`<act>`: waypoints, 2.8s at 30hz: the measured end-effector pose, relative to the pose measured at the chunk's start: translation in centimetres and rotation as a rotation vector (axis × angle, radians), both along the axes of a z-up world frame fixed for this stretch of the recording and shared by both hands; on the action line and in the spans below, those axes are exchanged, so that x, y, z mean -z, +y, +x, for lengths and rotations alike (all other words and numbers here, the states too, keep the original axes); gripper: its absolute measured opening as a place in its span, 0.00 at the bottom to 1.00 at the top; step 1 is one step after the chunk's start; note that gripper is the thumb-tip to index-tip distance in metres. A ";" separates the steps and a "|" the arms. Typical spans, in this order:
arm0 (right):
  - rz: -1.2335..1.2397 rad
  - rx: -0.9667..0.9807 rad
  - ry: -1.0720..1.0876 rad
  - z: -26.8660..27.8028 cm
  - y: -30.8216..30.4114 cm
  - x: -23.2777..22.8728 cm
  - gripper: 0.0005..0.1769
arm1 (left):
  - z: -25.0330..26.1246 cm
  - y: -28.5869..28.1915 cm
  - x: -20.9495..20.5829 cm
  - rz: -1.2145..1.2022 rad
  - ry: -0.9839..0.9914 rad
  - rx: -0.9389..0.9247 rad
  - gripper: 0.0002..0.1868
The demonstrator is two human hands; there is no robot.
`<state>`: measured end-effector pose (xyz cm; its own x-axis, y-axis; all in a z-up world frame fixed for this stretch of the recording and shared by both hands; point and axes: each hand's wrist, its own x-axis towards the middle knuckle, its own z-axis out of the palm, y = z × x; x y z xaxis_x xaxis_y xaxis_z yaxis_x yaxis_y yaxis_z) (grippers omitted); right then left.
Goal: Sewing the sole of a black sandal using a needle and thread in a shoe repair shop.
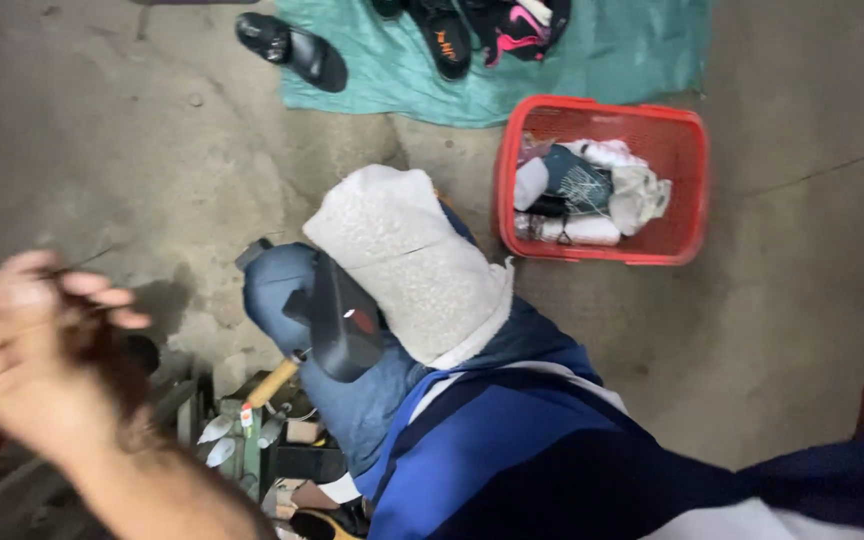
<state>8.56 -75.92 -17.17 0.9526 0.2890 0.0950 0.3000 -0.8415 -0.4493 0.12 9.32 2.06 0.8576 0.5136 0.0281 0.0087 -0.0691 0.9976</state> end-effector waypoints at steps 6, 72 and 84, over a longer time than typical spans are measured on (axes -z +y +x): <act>-0.315 0.043 -0.199 -3.6 30.6 -9.8 0.18 | -1.4 -5.2 1.6 -0.187 0.154 0.060 0.07; 0.435 -0.579 0.542 -4.7 54.8 -12.9 0.29 | -5.4 -3.8 3.8 0.385 0.595 0.919 0.12; 0.284 -0.769 0.519 -5.1 56.1 -12.4 0.34 | -7.2 -3.6 7.3 0.899 0.233 0.678 0.15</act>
